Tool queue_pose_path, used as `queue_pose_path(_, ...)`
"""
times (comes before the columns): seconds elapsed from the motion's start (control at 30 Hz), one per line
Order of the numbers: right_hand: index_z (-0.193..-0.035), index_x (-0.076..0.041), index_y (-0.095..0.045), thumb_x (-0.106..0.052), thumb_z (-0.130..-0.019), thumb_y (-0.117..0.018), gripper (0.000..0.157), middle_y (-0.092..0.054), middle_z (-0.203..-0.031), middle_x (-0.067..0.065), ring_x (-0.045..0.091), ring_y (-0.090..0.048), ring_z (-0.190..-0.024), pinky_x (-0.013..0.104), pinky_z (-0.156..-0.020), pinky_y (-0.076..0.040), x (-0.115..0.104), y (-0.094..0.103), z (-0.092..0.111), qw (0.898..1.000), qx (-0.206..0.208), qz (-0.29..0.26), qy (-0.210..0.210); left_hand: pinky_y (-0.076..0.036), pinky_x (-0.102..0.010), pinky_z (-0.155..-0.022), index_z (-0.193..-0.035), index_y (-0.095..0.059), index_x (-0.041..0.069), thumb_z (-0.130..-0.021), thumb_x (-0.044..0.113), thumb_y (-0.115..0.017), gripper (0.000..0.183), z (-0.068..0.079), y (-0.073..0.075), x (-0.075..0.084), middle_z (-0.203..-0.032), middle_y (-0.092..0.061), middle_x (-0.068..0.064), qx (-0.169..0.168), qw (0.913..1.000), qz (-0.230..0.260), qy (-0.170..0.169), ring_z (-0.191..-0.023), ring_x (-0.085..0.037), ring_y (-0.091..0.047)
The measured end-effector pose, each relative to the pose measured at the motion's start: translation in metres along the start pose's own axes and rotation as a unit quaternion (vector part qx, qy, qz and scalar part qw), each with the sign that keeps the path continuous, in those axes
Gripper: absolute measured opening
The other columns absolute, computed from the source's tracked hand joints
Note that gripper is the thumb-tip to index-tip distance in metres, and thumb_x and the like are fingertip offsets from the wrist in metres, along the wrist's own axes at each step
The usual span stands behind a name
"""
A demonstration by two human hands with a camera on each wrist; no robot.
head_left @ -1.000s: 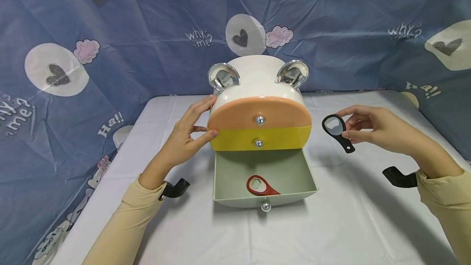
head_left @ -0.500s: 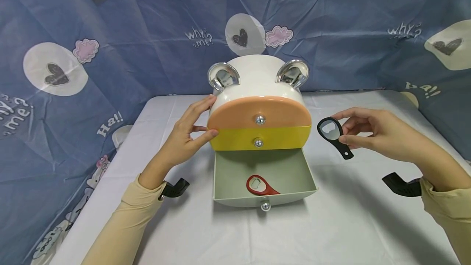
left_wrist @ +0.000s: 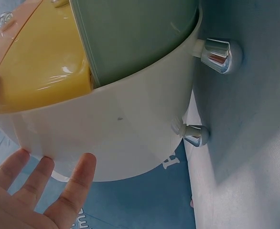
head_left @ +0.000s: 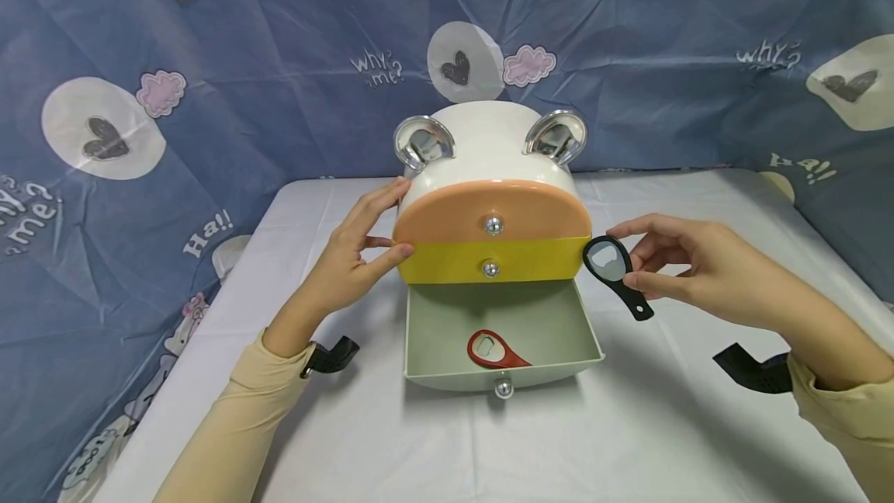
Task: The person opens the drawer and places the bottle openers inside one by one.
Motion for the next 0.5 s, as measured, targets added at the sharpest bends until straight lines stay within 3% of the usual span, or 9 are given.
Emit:
queue_pose_path(0.3,-0.134,-0.015,-0.065,-0.007,-0.094,-0.084,0.045,-0.071,-0.095,-0.002,0.005,-0.073,-0.086,0.025,-0.071,-0.064,-0.013,-0.014,-0.001,0.999,-0.030,-0.006,-0.028,-0.065,-0.029,-0.092,-0.168,-0.040,0.023,-0.096,0.004,-0.079,0.084,0.000,0.001,0.001,-0.173,-0.037,0.005,0.002,1.0000,0.001,-0.003,-0.155,-0.018,-0.045)
queue_pose_path(0.5,-0.129,-0.014,-0.066,-0.007,-0.093,-0.085,0.041,-0.072,-0.093,-0.005,0.003,-0.071,-0.083,0.026,-0.068,-0.064,-0.020,-0.024,-0.005,0.999,-0.034,0.015,-0.013,-0.066,-0.031,-0.092,-0.168,-0.040,0.023,-0.097,0.004,-0.079,0.083,0.000,0.001,0.001,-0.173,-0.037,0.005,0.001,1.0000,0.000,-0.002,-0.155,-0.018,-0.044)
Point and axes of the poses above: each hand's wrist, its own z-axis away from the middle knuckle, its own y-axis out of the back of the hand, x = y × z, the point moved 3 cm from there along -z, towards the middle knuckle
